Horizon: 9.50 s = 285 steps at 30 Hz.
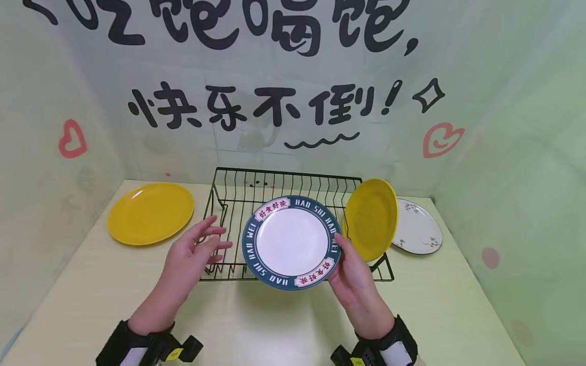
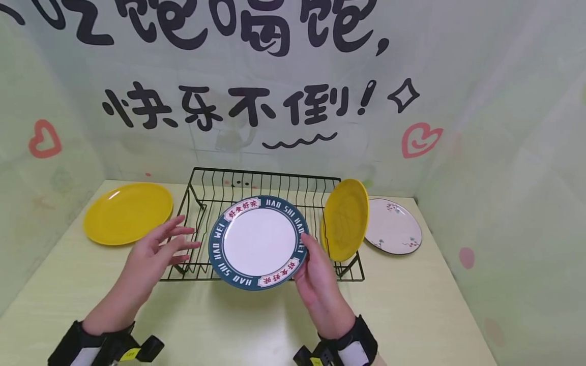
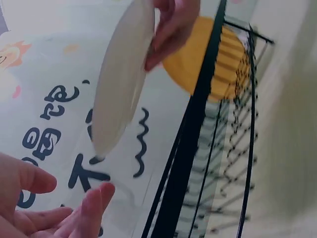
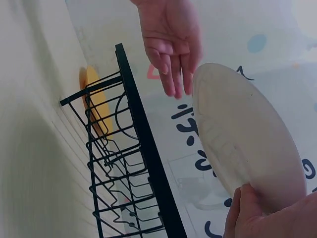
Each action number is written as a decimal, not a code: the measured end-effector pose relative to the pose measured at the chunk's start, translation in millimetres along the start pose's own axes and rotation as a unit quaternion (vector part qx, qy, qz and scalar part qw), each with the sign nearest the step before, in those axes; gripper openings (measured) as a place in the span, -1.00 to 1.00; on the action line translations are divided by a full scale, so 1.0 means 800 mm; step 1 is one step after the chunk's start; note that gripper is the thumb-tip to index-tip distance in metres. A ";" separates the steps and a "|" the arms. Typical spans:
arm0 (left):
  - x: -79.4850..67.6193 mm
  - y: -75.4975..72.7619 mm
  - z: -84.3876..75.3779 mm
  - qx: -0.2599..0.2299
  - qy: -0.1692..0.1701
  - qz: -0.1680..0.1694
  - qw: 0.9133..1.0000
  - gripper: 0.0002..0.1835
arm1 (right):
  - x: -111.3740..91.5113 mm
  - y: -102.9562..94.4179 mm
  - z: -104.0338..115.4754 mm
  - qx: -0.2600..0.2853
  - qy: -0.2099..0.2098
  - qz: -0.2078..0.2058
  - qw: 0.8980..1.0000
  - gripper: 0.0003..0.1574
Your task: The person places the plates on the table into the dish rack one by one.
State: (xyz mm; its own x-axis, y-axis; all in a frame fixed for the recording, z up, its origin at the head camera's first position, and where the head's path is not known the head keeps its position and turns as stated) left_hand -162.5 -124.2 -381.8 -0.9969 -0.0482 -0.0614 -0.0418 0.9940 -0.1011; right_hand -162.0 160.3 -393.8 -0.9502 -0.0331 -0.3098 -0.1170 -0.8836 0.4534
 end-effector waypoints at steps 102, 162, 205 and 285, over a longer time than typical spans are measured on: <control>0.081 -0.041 0.064 0.125 0.067 -0.114 0.983 -0.62 | 0.050 -0.030 0.124 -0.248 -0.062 -0.104 0.961 -0.37; 0.080 -0.041 0.068 0.123 0.076 -0.122 0.982 -0.63 | 0.086 -0.050 0.046 -0.234 0.001 -0.064 0.970 -0.36; 0.086 -0.045 0.070 0.112 0.074 -0.114 0.984 -0.61 | -0.001 -0.113 0.116 -0.144 -0.172 -0.210 0.952 -0.70; 0.098 -0.237 0.143 0.228 -0.140 -0.149 0.952 -0.24 | 0.045 -0.190 0.036 -0.274 -0.016 -0.103 0.956 -0.73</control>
State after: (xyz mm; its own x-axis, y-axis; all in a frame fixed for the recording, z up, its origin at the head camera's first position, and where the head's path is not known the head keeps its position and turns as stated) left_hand -225.4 -327.9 -481.0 -0.8860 -0.4086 -0.2191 -0.2225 0.7894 -0.5721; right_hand -186.5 306.9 -449.8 -0.9325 0.1748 -0.3160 -0.1426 -0.9822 -0.1223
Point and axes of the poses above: each hand's wrist, its own x-axis towards the middle knuckle, its own y-axis out of the palm, z = x × y, the point moved 4 cm from there along x, towards the middle knuckle, and after that the axes turned 10 degrees about -x, right-handed, at the moved point
